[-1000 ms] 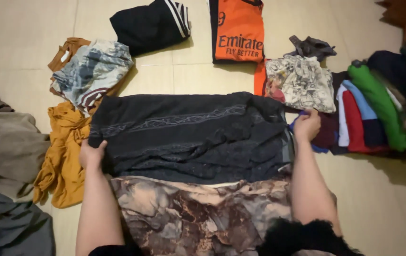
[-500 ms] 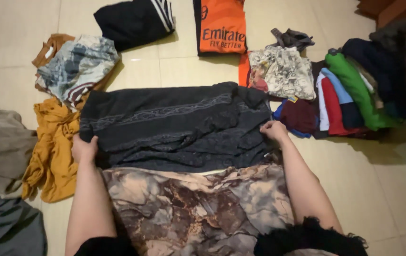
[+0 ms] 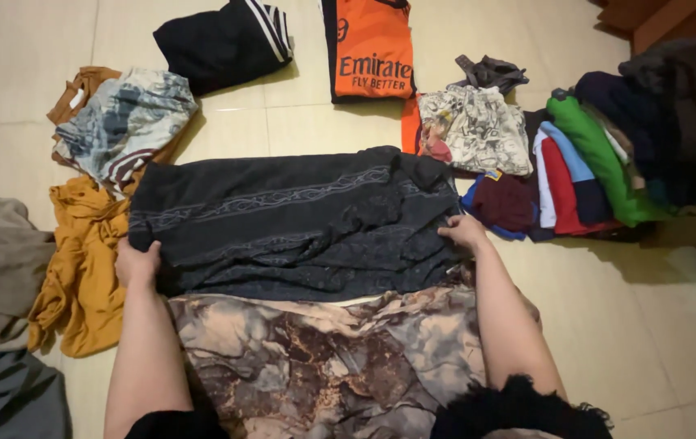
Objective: Fold various shirts and items of clothing on the floor.
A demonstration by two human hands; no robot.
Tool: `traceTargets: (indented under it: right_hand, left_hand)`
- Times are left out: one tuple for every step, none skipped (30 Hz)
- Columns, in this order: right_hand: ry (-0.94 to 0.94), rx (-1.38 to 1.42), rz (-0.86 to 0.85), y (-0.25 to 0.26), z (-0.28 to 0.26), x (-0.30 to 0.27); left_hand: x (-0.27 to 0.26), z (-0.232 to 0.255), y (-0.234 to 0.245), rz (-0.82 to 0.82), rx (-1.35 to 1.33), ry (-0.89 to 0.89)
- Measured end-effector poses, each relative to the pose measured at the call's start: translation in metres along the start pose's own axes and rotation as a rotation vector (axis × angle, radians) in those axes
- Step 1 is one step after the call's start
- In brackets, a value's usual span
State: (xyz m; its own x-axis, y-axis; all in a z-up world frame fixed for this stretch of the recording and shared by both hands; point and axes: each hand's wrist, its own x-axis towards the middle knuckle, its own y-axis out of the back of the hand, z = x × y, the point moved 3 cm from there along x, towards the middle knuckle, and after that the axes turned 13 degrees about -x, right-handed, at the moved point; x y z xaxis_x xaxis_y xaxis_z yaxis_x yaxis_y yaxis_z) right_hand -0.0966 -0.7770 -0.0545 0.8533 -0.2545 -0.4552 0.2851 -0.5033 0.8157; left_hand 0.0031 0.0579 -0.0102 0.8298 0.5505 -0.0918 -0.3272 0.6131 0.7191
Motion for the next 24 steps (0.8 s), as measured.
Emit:
traceTargets:
  right_hand:
    - [0.001, 0.003, 0.002, 0.005, 0.000, -0.002]
    - [-0.034, 0.132, 0.031, 0.010, 0.000, -0.004]
    - [-0.070, 0.260, 0.059, 0.016, 0.001, -0.006]
    - [-0.068, 0.257, 0.058, 0.026, -0.001, -0.018]
    - [-0.168, 0.417, -0.036, 0.034, 0.000, -0.030]
    - [-0.275, 0.575, -0.129, 0.040, 0.002, -0.046]
    - [-0.279, 0.572, -0.130, 0.036, 0.015, -0.046]
    - [-0.354, 0.486, -0.242, 0.028, 0.031, -0.048]
    - [-0.429, 0.399, -0.353, 0.021, 0.048, -0.051]
    - [-0.434, 0.402, -0.351, 0.025, 0.039, -0.062]
    - [-0.473, 0.297, -0.351, 0.029, 0.031, -0.073]
    - [-0.509, 0.194, -0.349, 0.033, 0.022, -0.084]
    - [-0.512, 0.198, -0.347, 0.032, 0.024, -0.083]
    - [-0.556, 0.205, -0.351, 0.030, 0.024, -0.081]
    - [-0.600, 0.211, -0.355, 0.029, 0.023, -0.080]
    - [-0.597, 0.211, -0.357, 0.022, 0.034, -0.070]
    - [-0.533, 0.102, -0.361, 0.015, 0.044, -0.059]
    - [-0.467, -0.008, -0.365, 0.009, 0.053, -0.046]
    - [-0.461, -0.010, -0.368, 0.020, 0.039, -0.056]
    - [-0.505, -0.329, -0.402, 0.035, 0.029, -0.067]
    - [-0.540, -0.649, -0.425, 0.050, 0.018, -0.078]
    - [-0.532, -0.653, -0.423, 0.056, 0.006, -0.085]
    - [-0.527, -0.683, -0.343, 0.064, -0.006, -0.092]
    - [-0.520, -0.715, -0.262, 0.073, -0.018, -0.098]
  left_hand:
    - [0.001, 0.003, 0.001, 0.002, 0.000, -0.004]
    - [0.000, 0.003, 0.003, -0.002, -0.004, -0.002]
    - [-0.002, 0.002, 0.004, -0.005, -0.008, -0.001]
    - [0.000, 0.001, 0.004, -0.004, -0.009, 0.002]
    - [0.001, -0.001, 0.004, -0.004, -0.011, -0.002]
    - [0.001, -0.003, 0.002, -0.009, -0.012, -0.007]
    - [0.001, -0.004, 0.003, -0.013, -0.012, -0.004]
    - [0.001, -0.003, 0.003, -0.022, -0.013, -0.006]
    - [0.000, -0.003, 0.002, -0.031, -0.014, -0.008]
    - [0.001, -0.003, 0.001, -0.035, -0.013, -0.011]
    - [0.002, -0.003, 0.000, -0.031, -0.015, -0.015]
    - [0.004, -0.003, 0.000, -0.025, -0.017, -0.021]
    - [0.004, -0.001, -0.003, -0.028, -0.017, -0.026]
    - [0.005, -0.001, -0.002, -0.020, -0.012, -0.024]
    - [0.005, -0.001, -0.002, -0.011, -0.007, -0.022]
    - [0.002, 0.001, 0.000, -0.008, -0.005, -0.021]
    - [-0.001, 0.004, 0.002, -0.012, -0.008, -0.001]
    - [-0.004, 0.005, 0.004, -0.015, -0.011, 0.022]
    - [-0.001, 0.002, 0.004, -0.009, -0.009, 0.024]
    - [0.002, -0.001, 0.002, -0.016, -0.020, 0.021]
    - [0.005, -0.005, 0.001, -0.022, -0.030, 0.018]
    - [0.008, -0.007, 0.002, -0.014, -0.031, 0.022]
    - [0.011, -0.008, 0.001, -0.036, -0.085, 0.017]
    - [0.014, -0.009, 0.001, -0.056, -0.141, 0.013]
